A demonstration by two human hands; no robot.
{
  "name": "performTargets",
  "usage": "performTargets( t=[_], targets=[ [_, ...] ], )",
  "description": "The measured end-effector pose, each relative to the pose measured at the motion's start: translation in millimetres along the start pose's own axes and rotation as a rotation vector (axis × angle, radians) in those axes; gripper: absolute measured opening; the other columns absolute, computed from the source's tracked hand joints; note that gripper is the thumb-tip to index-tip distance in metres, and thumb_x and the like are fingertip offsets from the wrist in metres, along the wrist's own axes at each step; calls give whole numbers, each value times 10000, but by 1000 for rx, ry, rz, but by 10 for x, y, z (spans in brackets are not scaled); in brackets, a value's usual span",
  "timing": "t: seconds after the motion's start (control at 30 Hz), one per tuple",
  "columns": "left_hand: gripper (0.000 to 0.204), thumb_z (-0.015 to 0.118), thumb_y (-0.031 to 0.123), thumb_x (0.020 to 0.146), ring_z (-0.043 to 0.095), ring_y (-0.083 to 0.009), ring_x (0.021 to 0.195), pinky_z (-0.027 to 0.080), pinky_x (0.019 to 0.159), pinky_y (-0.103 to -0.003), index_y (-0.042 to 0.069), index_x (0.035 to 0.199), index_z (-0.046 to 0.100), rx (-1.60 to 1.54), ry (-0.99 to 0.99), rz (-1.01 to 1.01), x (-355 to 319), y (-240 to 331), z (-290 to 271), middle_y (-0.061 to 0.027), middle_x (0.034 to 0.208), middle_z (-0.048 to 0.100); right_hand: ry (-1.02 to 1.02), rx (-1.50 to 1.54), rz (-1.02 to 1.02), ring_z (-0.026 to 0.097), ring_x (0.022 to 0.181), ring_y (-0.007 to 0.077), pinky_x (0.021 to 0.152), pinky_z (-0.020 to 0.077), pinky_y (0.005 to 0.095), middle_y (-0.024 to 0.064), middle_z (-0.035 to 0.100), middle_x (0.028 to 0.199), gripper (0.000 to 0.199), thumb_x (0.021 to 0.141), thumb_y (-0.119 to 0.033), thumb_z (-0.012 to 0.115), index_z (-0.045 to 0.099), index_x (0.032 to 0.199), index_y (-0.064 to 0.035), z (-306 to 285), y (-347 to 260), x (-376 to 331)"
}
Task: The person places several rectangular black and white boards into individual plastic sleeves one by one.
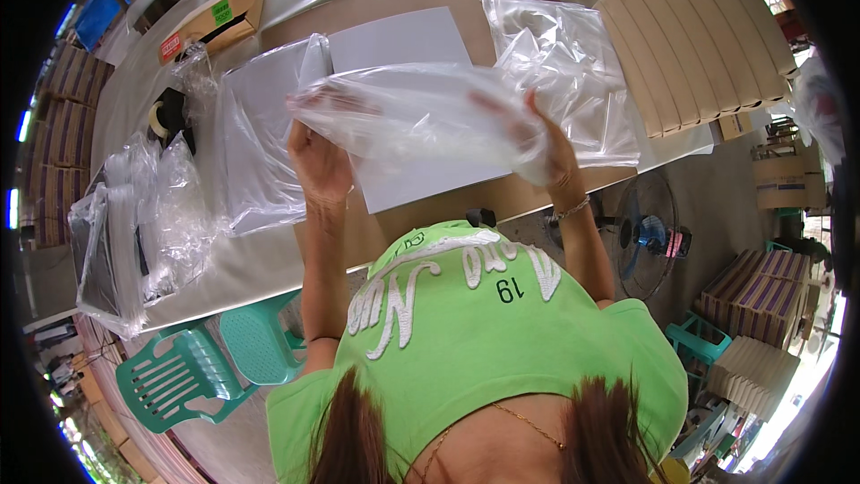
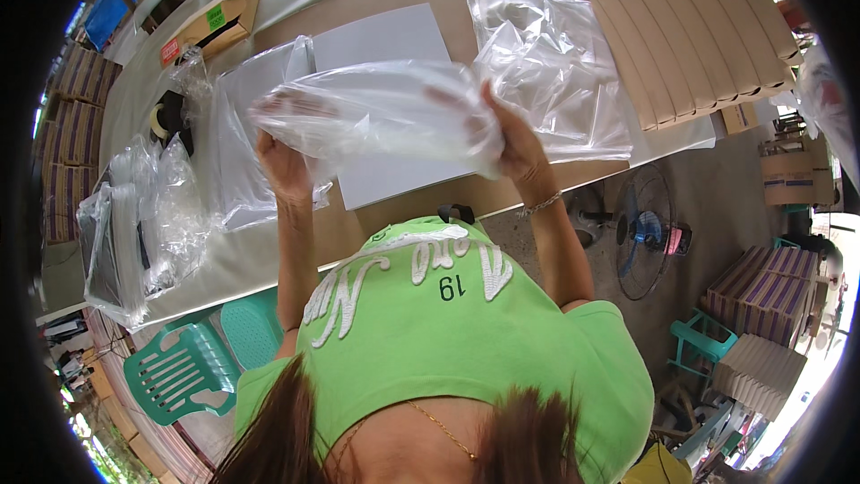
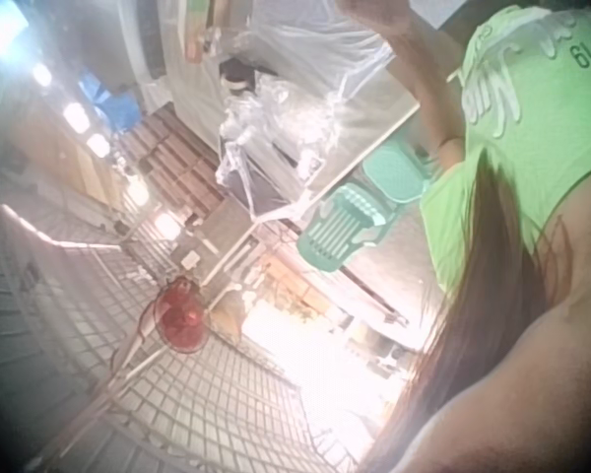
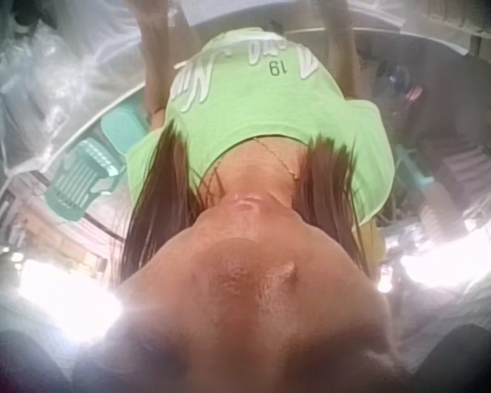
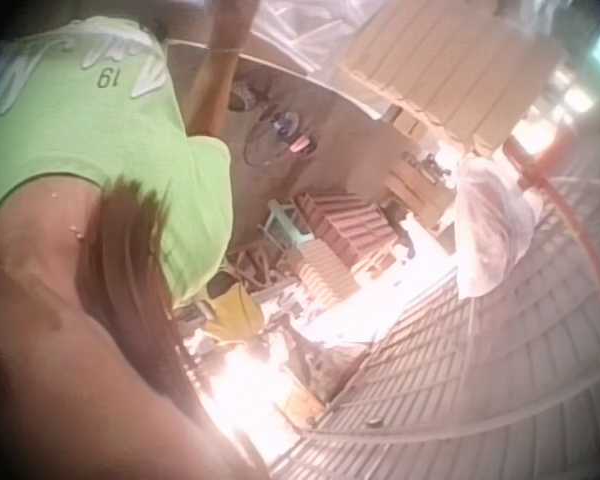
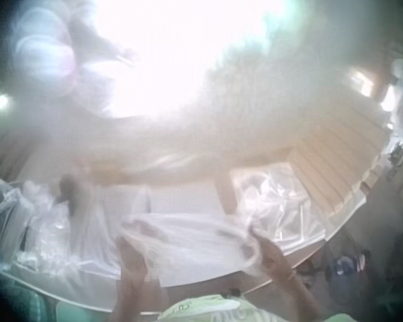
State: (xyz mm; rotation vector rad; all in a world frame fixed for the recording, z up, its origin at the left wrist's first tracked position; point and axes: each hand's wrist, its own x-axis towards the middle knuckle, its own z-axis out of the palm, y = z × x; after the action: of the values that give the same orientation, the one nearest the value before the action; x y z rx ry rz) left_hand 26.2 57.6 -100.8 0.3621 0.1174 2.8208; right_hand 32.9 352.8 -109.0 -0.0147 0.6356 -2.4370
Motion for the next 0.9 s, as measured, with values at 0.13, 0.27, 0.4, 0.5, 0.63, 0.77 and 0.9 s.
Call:
performTargets(
  t=[0.13,0.27,0.4,0.5,0.63,0.77,0.9],
  targets=[
    [351,403,349,938,576,-236,989,461,880,-430,83,1082,580,63,122,-31,82,36,47,-86,1073,603,2,-190,153,541,941,153,880,458,348,146,493,1223,673,847,-446,533,373,1268,55,51,355,-318],
    [411,425,407,919,581,-235,952,522,777,-379,40,1064,540,-35,36,-294,18,83,-222,-98,1036,596,-377,-208,-275,540,974,190,876,454,353,136,522,1159,642,860,-468,499,409,1226,52,-547,459,-431],
    [559,591,368,808,610,-228,868,531,719,-349,-49,1155,459,425,298,-407,-410,429,-734,-146,1115,547,-357,244,-300,510,953,264,926,407,474,83,505,898,572,852,-511,477,500,1130,-12,-660,45,-247],
    [706,695,302,704,576,-247,954,485,822,-364,-81,1218,398,614,163,-647,-450,362,-365,-170,1167,507,-223,270,-392,473,989,303,951,362,543,79,475,895,523,817,-512,528,538,1084,-62,58,-135,-169],
    [817,767,233,631,500,-279,1097,374,986,-378,-92,1257,355,554,53,-621,-601,546,-460,-179,1200,484,-267,151,-240,454,1068,349,944,359,527,94,525,1027,478,762,-433,637,555,1085,-91,-204,-115,-173],
    [652,690,115,714,456,-277,1167,331,1037,-398,-17,1270,376,360,186,-374,-652,772,-463,-152,1207,483,-142,-10,-14,519,1012,293,894,415,381,105,559,997,613,736,-288,714,444,1220,-25,-486,-165,-367],
    [443,655,10,736,561,-194,1038,448,935,-316,43,1135,466,754,507,-263,-697,567,-360,-90,1082,568,77,-323,79,554,866,175,785,447,288,78,595,910,576,735,-115,722,419,1216,-19,-220,-158,-459]
  ],
)
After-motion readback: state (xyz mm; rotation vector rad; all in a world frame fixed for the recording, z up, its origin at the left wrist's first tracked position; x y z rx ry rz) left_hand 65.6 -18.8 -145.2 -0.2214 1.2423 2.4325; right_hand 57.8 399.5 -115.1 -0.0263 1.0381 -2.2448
